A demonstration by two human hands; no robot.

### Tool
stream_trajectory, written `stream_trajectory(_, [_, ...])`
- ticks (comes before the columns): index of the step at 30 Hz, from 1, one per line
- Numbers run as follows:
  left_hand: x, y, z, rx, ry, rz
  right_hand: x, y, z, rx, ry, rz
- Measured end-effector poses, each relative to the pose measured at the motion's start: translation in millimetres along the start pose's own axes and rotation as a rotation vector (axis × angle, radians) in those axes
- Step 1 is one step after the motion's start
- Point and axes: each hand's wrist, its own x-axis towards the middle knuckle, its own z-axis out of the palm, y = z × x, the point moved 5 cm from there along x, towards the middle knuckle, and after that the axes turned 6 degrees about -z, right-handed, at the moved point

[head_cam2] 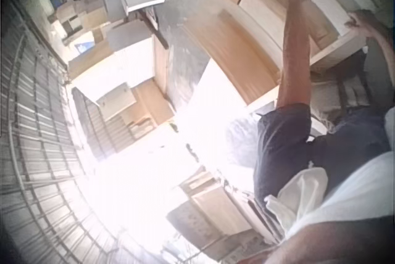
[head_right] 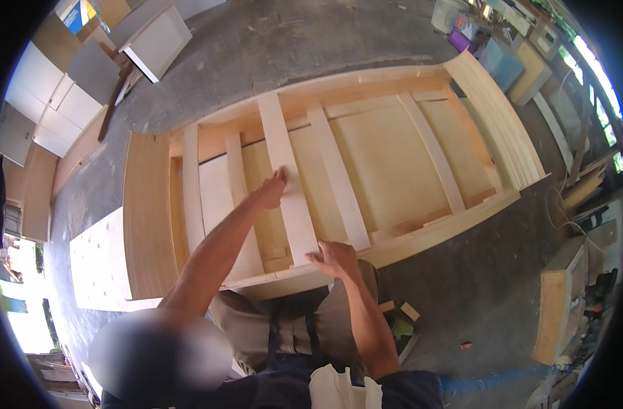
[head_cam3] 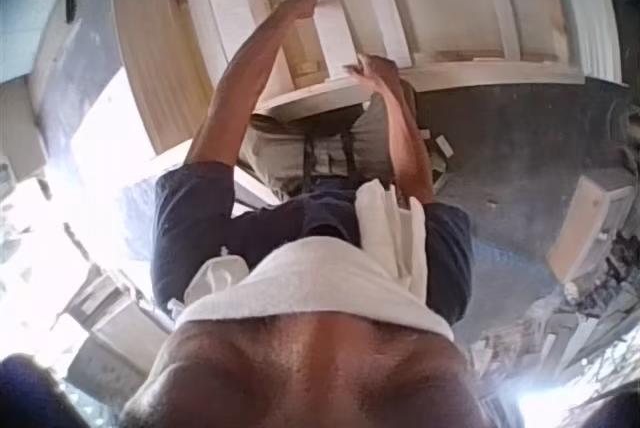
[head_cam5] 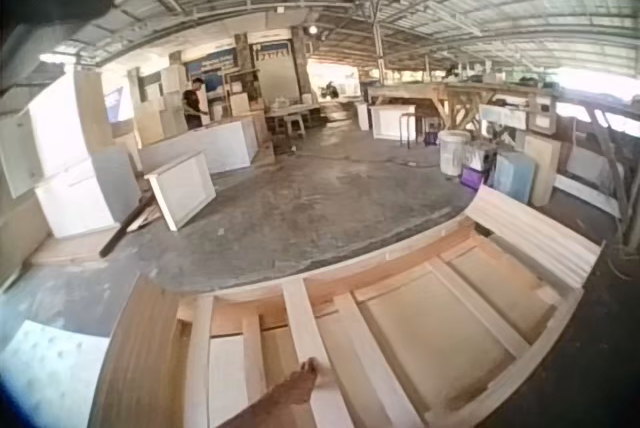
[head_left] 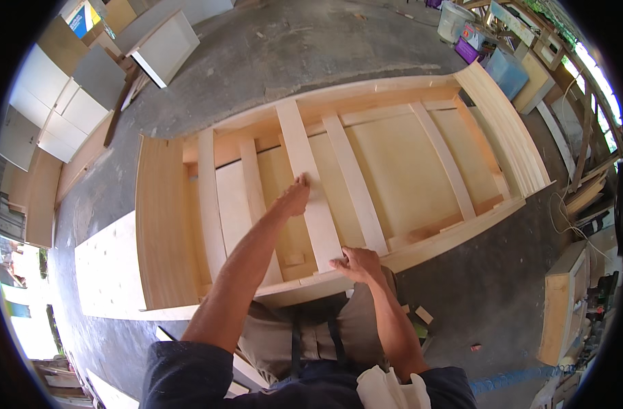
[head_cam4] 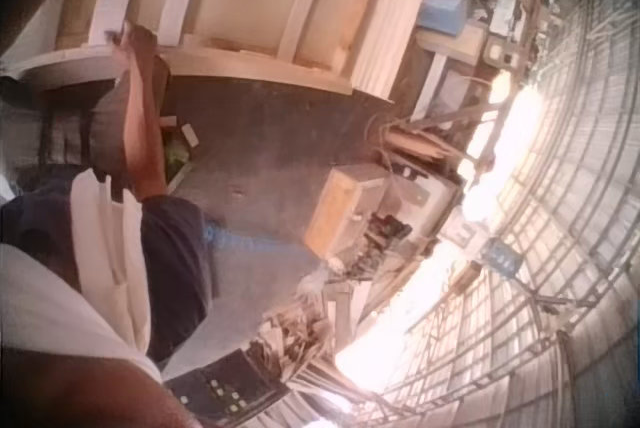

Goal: The person assembles a wooden furniture frame by placing wooden slats into a larger frame and securing them with a nail gun. The person repeatedly positions slats and uses the nail gun to fasten them in place.

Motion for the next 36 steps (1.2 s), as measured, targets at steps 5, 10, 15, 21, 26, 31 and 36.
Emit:
stream_trajectory(5, [-4.4, -0.9, -5.3, -0.035, -0.032, -0.056, 1.2, -2.7, 0.5, 0.047, -0.021, -0.004])
stream_trajectory(10, [-3.4, -7.2, -2.1, -0.071, -0.057, -0.178, 6.5, -12.4, -3.3, 0.002, -0.071, 0.005])
stream_trajectory(15, [-15.9, 7.8, -27.6, -0.082, -0.104, -0.191, -0.9, 0.3, -2.7, 0.012, 0.079, -0.011])
stream_trajectory(21, [-60.8, 14.3, -12.6, -0.219, 0.044, -0.189, 4.6, -13.2, -7.5, -0.012, 0.021, 0.026])
stream_trajectory(26, [-144.4, 36.0, 38.1, -0.634, 0.328, -0.076, 0.5, -19.1, -16.8, 0.269, 0.165, 0.044])
stream_trajectory(31, [-304.2, 54.2, 69.3, -1.025, 0.833, -0.263, 2.1, -7.7, -2.5, 0.352, 0.238, 0.037])
stream_trajectory(36, [-478.3, 25.6, 133.0, -0.977, 1.278, -0.927, -3.5, 10.6, 11.0, 0.524, 0.390, -0.138])
